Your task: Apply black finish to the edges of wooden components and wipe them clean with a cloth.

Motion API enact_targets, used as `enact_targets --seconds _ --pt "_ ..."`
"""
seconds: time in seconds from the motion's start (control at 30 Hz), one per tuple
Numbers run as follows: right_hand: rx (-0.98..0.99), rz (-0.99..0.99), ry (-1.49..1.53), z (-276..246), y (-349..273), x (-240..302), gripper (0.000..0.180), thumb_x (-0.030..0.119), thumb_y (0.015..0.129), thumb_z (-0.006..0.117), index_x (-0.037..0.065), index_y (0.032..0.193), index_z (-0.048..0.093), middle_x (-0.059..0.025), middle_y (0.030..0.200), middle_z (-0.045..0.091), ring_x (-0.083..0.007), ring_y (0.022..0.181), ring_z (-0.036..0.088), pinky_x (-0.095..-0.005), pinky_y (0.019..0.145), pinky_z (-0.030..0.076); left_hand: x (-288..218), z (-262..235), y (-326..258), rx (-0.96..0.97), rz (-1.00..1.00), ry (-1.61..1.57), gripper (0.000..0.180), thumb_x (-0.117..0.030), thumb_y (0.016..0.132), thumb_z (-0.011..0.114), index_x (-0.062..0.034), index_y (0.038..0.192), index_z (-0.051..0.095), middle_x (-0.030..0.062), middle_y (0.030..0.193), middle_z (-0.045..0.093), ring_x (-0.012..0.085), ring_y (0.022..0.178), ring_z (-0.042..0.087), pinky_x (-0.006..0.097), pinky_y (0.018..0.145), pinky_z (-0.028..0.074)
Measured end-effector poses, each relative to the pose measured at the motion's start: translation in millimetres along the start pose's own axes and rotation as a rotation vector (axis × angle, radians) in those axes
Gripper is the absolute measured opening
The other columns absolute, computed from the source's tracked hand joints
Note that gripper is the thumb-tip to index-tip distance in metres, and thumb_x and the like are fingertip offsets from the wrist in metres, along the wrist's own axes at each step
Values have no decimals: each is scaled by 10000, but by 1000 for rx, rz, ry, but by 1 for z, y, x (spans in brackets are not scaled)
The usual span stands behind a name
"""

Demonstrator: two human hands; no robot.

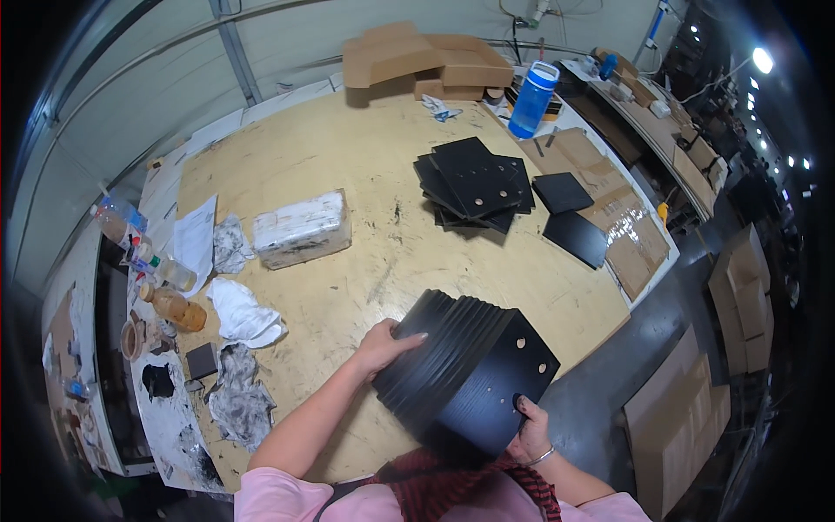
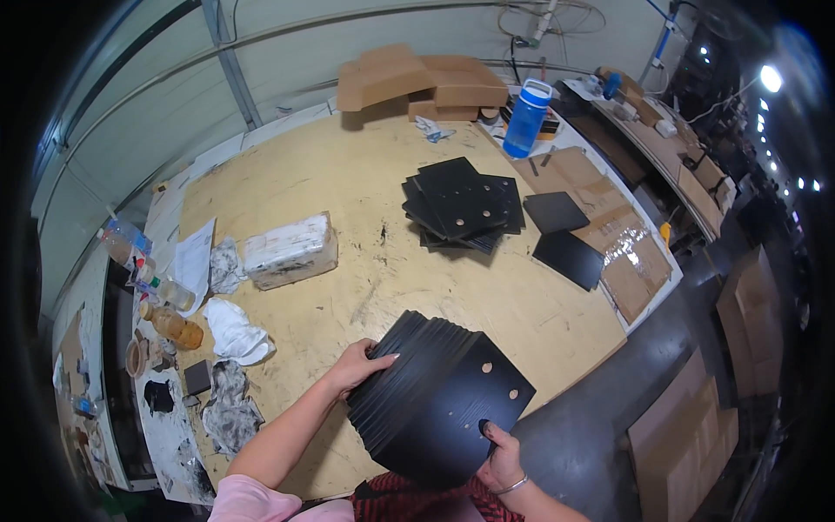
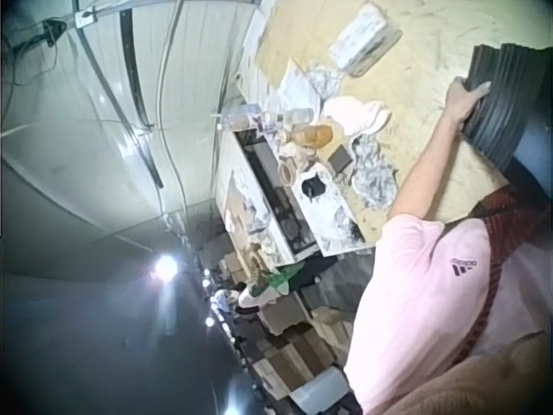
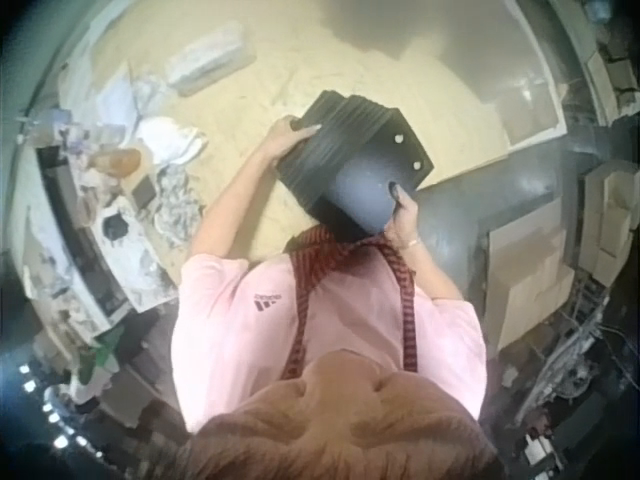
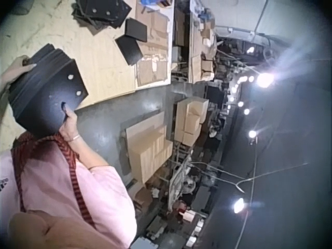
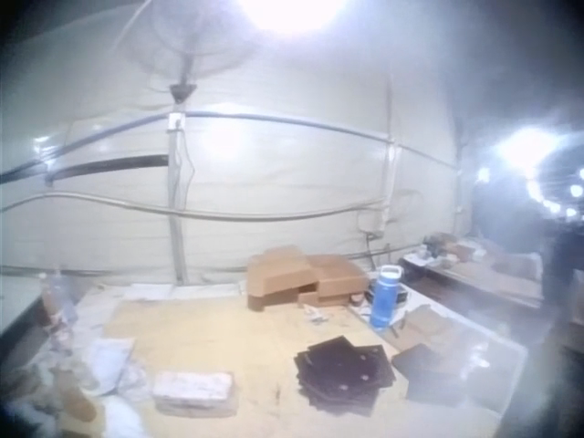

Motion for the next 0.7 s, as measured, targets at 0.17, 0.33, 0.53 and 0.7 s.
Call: enact_targets --seconds 0.17,0.33,0.53,0.7 --pt "220 50 291 -13 32 -25 237 145 837 527 20 1008 634 -198 1191 633 -372 1128 592 -533 1032 451 -20 -27 7 -63 80 92 623 -403 758 815 78 1104 623 165 894 693 193 780 668 318 730 539" --pt "246 131 249 -13 99 -78 317 205 844 600 13 1091 654 -207 1232 619 -385 1189 553 -524 1096 379 -32 -89 30 -171 145 287 667 -367 717 836 67 1174 619 223 1053 683 256 951 669 358 853 518" --pt "367 118 348 32 159 -127 439 225 860 671 22 1237 572 -154 1251 604 -332 1210 526 -492 1098 362 -61 -142 52 -265 243 560 679 -382 706 835 35 1199 624 236 1082 684 351 1039 651 401 935 491" --pt "332 186 416 54 171 -154 426 47 947 498 13 1367 432 -130 1368 528 -314 1287 486 -491 1140 337 -80 -167 63 -358 287 690 630 -382 724 818 4 1192 648 252 1073 684 398 1080 615 431 979 464"
Point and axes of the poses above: each hand's wrist, its own y-axis towards the middle knuckle, its own z-axis out of the palm, x = y × z, the point moved 1 cm from there along y, towards the middle knuckle
